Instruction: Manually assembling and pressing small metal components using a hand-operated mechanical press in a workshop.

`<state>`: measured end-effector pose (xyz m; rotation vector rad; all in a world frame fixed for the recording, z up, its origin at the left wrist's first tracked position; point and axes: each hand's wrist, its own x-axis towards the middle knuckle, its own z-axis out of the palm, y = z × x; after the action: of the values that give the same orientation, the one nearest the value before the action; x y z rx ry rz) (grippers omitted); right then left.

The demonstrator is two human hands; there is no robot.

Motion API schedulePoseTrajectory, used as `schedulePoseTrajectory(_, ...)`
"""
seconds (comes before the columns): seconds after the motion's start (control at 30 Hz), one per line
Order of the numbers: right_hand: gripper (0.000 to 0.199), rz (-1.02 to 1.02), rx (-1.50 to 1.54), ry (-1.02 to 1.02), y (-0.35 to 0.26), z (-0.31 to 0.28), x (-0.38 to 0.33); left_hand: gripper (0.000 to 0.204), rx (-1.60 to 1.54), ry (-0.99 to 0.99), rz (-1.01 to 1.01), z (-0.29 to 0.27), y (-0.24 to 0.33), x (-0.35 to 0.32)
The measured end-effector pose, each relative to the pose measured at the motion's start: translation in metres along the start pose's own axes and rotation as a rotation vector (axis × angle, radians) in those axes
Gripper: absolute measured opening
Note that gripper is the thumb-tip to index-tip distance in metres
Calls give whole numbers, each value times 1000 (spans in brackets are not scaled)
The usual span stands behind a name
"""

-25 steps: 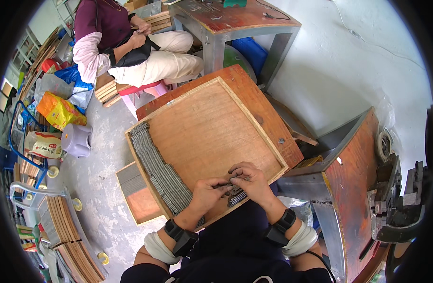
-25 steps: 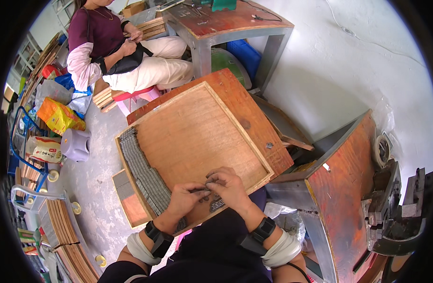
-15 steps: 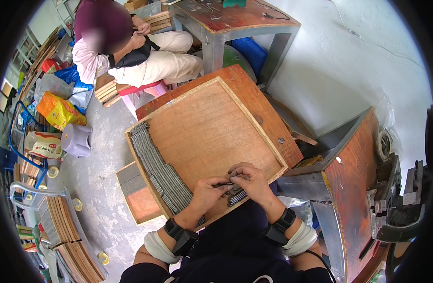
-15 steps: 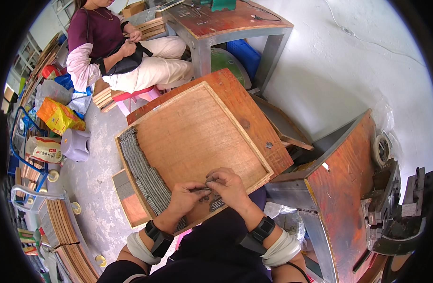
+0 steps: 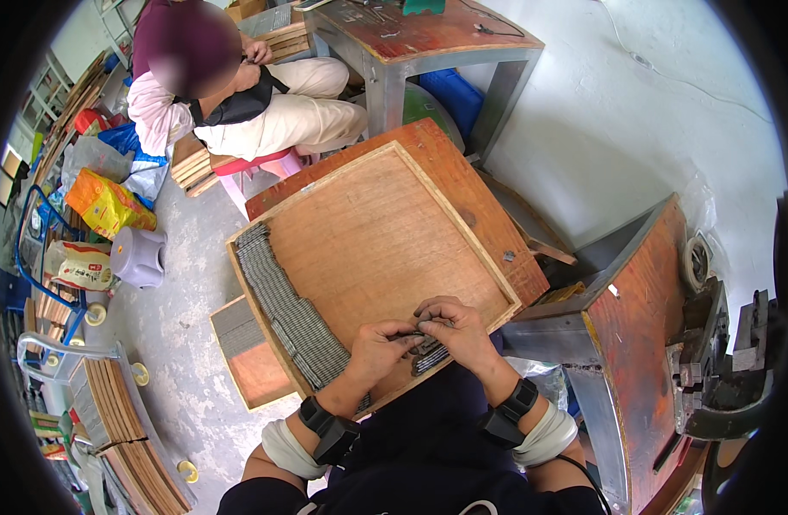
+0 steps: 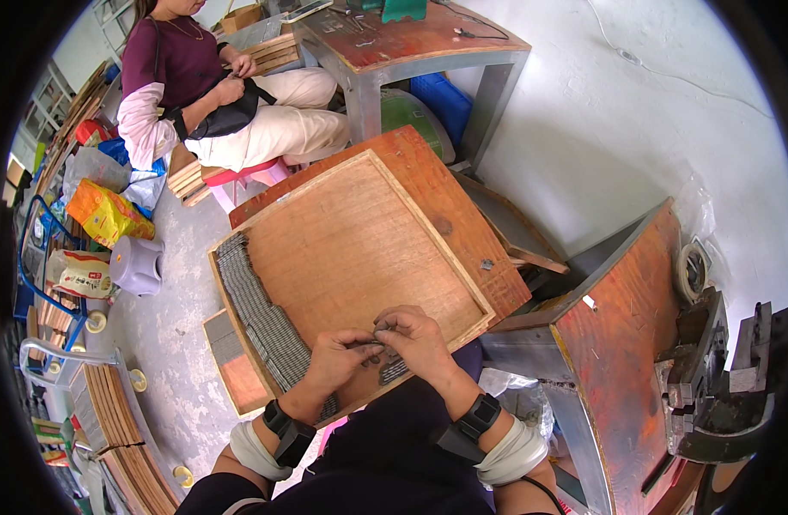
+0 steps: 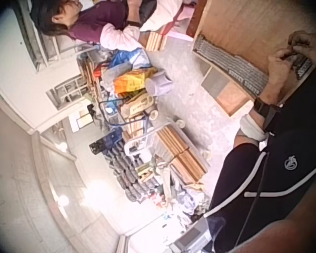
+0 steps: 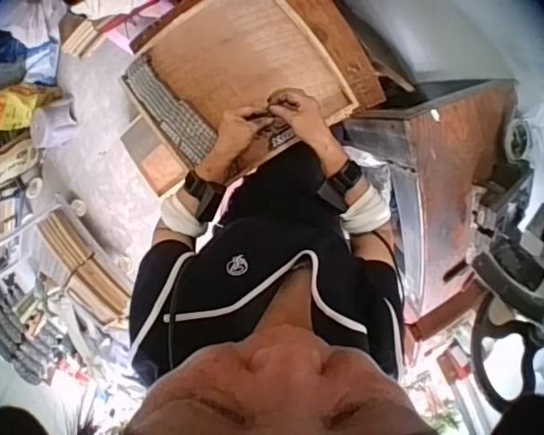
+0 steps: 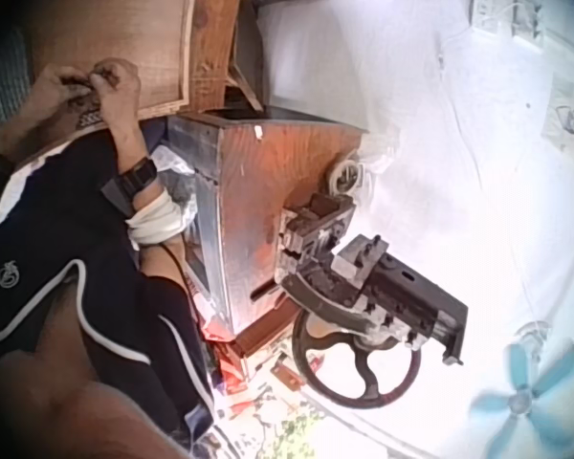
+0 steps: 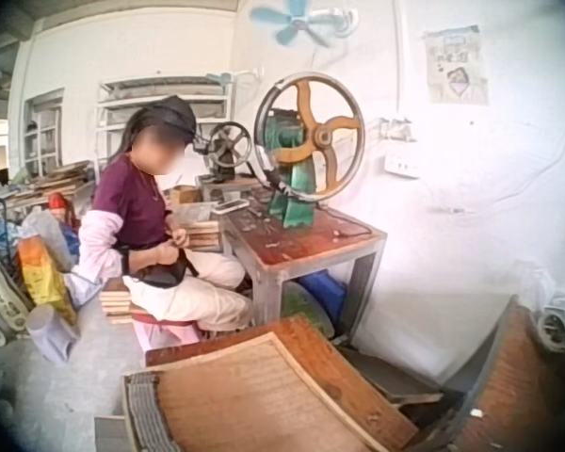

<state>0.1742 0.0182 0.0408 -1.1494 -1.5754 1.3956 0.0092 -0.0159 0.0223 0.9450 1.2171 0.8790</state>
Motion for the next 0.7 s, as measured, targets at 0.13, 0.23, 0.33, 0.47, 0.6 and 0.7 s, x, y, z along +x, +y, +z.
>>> schedulePoseTrajectory(0.13, 11, 6, -11, 3, -3, 0, 0, 13, 13, 2, 2, 0, 0, 0)
schedulePoseTrajectory(0.23, 10, 42, 78, 29, -3, 1, 0, 13, 12, 5, 9, 1, 2, -1)
schedulePoseTrajectory(0.33, 12, -265, -284, -7, -6, -2, 3, 13, -5, 11, 16, 3, 4, -3)
schedulePoseTrajectory(0.47, 12, -173, -200, 11, -7, 0, 1, 12, 55, 43, 51, 4, 3, -3)
schedulePoseTrajectory(0.6, 12, -377, -350, 3, -12, -2, 2, 11, 211, 68, 211, 5, 7, -5)
schedulePoseTrajectory(0.7, 13, -404, -380, 27, -11, 0, 1, 10, 212, 92, 303, 7, 6, -6)
